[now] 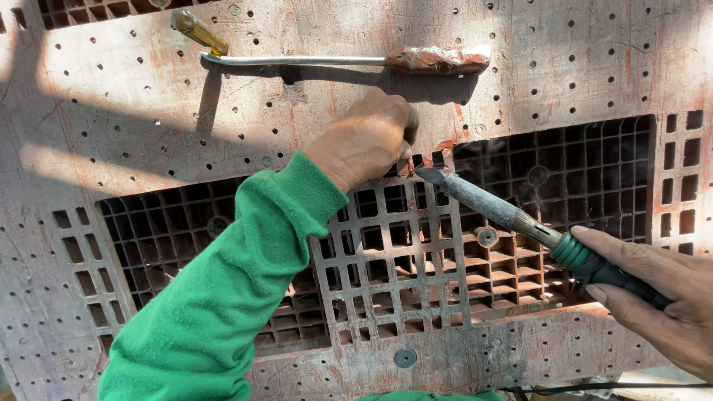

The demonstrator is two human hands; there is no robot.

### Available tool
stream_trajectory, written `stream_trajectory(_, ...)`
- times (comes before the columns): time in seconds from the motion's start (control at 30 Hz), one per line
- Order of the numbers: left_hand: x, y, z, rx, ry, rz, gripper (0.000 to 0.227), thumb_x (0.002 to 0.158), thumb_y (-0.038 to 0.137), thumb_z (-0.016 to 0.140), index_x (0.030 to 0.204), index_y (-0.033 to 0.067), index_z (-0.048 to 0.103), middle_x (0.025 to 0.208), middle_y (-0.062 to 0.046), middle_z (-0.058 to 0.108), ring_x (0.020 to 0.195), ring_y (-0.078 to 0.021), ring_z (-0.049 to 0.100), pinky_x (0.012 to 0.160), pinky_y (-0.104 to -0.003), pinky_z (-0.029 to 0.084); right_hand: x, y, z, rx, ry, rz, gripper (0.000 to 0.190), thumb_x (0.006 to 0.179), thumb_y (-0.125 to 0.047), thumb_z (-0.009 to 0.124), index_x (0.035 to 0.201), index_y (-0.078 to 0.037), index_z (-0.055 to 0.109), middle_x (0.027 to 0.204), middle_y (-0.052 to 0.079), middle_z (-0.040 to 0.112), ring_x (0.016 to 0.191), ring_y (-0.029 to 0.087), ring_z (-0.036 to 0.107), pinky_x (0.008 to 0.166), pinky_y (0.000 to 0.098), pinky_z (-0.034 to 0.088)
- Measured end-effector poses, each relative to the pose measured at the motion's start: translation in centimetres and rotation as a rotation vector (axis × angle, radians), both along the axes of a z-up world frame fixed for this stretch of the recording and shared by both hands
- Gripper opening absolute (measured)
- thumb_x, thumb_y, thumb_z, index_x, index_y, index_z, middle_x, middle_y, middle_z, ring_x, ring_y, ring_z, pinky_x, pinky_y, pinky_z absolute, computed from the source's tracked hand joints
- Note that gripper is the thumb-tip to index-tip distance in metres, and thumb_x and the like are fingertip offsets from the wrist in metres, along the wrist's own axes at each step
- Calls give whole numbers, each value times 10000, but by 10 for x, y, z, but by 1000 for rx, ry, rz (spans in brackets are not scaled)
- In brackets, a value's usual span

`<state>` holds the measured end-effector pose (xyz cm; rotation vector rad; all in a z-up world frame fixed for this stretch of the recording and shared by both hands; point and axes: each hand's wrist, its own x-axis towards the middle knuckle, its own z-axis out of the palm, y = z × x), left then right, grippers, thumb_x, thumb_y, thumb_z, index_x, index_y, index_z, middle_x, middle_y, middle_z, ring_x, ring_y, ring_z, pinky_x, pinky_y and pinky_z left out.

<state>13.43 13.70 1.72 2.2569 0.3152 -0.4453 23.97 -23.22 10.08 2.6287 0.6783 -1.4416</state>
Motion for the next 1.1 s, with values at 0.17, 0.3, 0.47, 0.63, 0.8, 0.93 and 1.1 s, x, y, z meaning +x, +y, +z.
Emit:
stream_trajectory(0.17,-3,-1,-15,48,-61,-39,139,874,180,757,866,41,761,847,-160,738,768,-298,737,757,-398,600,-2,16,9,-112,0,78,686,898,-365,695,1552,-345,487,901,6,780,684,122,766,656,315,638)
stream_trajectory(0.3,-11,-1,-25,43,-247,-44,164,811,178,806,825,23,755,844,-199,717,797,-366,707,747,-448,566,-3,31,16,-148,3,165,675,935,-429,620,1585,-381,445,939,-33,774,672,103,737,647,300,623)
stream_trajectory(0.47,-11,-1,-28,15,-216,-26,203,784,217,826,798,29,753,818,-183,704,782,-353,690,728,-455,550,-3,44,13,-317,-18,437,699,969,-486,429,1627,-395,213,941,-90,673,624,71,656,593,266,585)
stream_trajectory(0.63,-11,2,-23,-3,-263,-35,233,779,240,838,809,22,761,787,-185,700,774,-343,681,728,-450,547,-4,51,15,-343,-32,548,663,1003,-515,388,1620,-370,195,860,-77,637,572,50,608,541,226,540)
stream_trajectory(0.8,-7,1,-17,-50,-57,23,171,826,201,785,843,32,758,790,-149,721,755,-302,718,740,-430,564,-4,54,14,-364,-129,669,687,1015,-507,372,1639,-329,146,857,-63,578,496,42,547,453,208,511)
stream_trajectory(0.93,-7,0,-16,2,-182,26,145,830,170,792,857,29,771,846,-172,734,842,-326,716,784,-437,571,-4,50,10,-412,-160,764,688,1034,-515,355,1648,-295,134,832,-70,548,477,32,509,447,192,481)
stream_trajectory(1.1,-4,-5,-12,45,-13,93,203,793,210,818,927,65,773,970,-194,715,927,-346,703,819,-433,574,2,46,9,-353,-148,712,697,1024,-524,345,1652,-301,140,834,-62,555,502,36,541,464,203,498)
